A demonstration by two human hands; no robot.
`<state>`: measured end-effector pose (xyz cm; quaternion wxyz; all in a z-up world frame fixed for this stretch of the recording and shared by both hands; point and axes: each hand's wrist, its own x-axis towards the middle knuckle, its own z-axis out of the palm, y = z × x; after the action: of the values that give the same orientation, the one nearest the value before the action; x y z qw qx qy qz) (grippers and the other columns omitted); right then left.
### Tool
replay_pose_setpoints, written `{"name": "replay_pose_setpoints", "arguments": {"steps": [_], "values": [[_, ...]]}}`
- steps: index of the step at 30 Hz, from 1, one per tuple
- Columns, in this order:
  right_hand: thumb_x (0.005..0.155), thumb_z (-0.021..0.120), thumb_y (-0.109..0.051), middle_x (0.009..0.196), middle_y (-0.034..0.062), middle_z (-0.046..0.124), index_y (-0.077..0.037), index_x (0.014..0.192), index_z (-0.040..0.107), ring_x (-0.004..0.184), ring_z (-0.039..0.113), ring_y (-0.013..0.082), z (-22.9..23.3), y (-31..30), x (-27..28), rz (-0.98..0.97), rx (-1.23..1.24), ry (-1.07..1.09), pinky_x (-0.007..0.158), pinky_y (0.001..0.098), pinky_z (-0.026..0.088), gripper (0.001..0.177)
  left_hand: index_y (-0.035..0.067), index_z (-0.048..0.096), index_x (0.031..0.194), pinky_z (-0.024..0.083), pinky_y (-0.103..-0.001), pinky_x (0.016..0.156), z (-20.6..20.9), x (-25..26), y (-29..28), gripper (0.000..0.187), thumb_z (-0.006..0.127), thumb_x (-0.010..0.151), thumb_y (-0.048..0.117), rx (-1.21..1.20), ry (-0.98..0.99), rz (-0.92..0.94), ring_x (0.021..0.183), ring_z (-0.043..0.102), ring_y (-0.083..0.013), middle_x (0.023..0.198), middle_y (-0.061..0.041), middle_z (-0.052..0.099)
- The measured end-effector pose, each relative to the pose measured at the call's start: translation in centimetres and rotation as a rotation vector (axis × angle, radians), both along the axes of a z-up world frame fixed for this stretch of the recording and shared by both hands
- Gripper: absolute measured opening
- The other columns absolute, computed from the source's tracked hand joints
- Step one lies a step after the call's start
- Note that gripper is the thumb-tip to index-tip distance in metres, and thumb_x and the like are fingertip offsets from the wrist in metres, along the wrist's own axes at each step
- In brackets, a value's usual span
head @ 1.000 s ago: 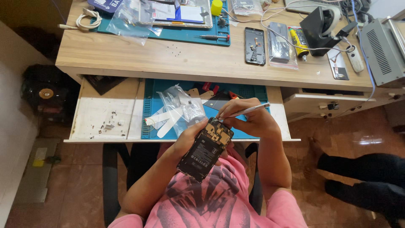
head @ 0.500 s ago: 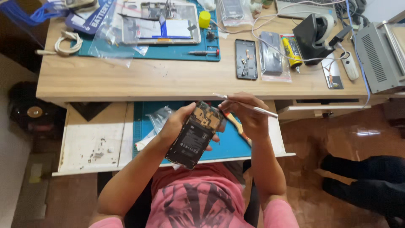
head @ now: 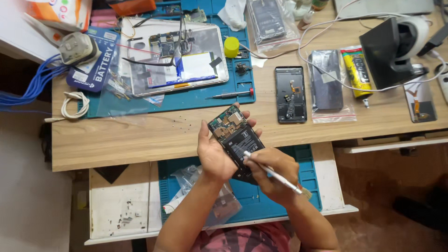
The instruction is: The person uses a white stylus to clean the internal components of a disassembled smartphone. They then use a black plastic pry tool to adjust parts near the battery and continue working on the motherboard with the stylus.
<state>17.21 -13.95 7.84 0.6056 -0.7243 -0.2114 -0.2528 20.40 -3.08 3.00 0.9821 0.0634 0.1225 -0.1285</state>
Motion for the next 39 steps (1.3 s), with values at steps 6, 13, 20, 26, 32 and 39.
{"name": "replay_pose_setpoints", "arguments": {"steps": [6, 13, 20, 26, 32, 39], "values": [[0.082, 0.058, -0.001, 0.090, 0.0147, 0.065, 0.000, 0.094, 0.058, 0.080, 0.067, 0.0265, -1.2, 0.4, 1.1, 0.060, -0.355, -0.020, 0.074, 0.0371, 0.052, 0.012, -0.001, 0.034, 0.135, 0.031, -0.055, 0.103, -1.1, 1.1, 0.2, 0.067, 0.043, 0.085, 0.043, -0.222, -0.062, 0.000, 0.109, 0.051, -0.0331, 0.119, -0.021, 0.051], [0.080, 0.061, -0.001, 0.088, 0.0175, 0.064, 0.002, 0.089, 0.059, 0.078, 0.067, 0.0287, -2.2, 0.9, 2.0, 0.063, -0.378, -0.010, 0.073, 0.0367, 0.054, 0.010, -0.002, 0.031, 0.137, 0.033, -0.053, 0.103, -2.4, 1.6, 0.6, 0.069, 0.046, 0.085, 0.041, -0.260, -0.055, 0.005, 0.110, 0.051, -0.0331, 0.119, -0.021, 0.051], [0.081, 0.060, -0.003, 0.088, 0.0180, 0.064, 0.001, 0.090, 0.058, 0.078, 0.067, 0.0278, -2.7, 0.9, 2.3, 0.070, -0.373, 0.003, 0.070, 0.0369, 0.053, 0.010, -0.001, 0.028, 0.139, 0.032, -0.055, 0.104, -3.0, 1.7, 0.6, 0.071, 0.045, 0.086, 0.041, -0.288, -0.029, 0.004, 0.114, 0.048, -0.0345, 0.125, -0.022, 0.046], [0.081, 0.060, -0.002, 0.086, 0.0175, 0.065, 0.000, 0.088, 0.056, 0.078, 0.068, 0.0265, -2.7, 0.9, 2.5, 0.075, -0.348, 0.020, 0.071, 0.0355, 0.053, 0.009, -0.001, 0.029, 0.139, 0.034, -0.054, 0.103, -2.9, 1.7, 0.5, 0.071, 0.044, 0.086, 0.043, -0.247, -0.017, 0.007, 0.116, 0.047, -0.0338, 0.133, -0.022, 0.041], [0.081, 0.061, -0.002, 0.088, 0.0186, 0.065, 0.000, 0.090, 0.055, 0.079, 0.069, 0.0269, -2.9, 0.7, 2.6, 0.089, -0.354, 0.011, 0.071, 0.0362, 0.053, 0.012, -0.001, 0.029, 0.139, 0.034, -0.053, 0.103, -2.9, 1.7, 0.5, 0.070, 0.043, 0.086, 0.043, -0.228, -0.019, 0.009, 0.118, 0.046, -0.0339, 0.133, -0.023, 0.041], [0.081, 0.061, -0.001, 0.089, 0.0191, 0.065, 0.001, 0.090, 0.056, 0.078, 0.068, 0.0268, -2.5, 0.6, 2.7, 0.106, -0.370, -0.001, 0.070, 0.0357, 0.053, 0.010, -0.001, 0.030, 0.139, 0.033, -0.052, 0.103, -3.0, 1.6, 0.3, 0.069, 0.044, 0.086, 0.042, -0.224, -0.002, 0.014, 0.120, 0.044, -0.0343, 0.133, -0.024, 0.041]]}}
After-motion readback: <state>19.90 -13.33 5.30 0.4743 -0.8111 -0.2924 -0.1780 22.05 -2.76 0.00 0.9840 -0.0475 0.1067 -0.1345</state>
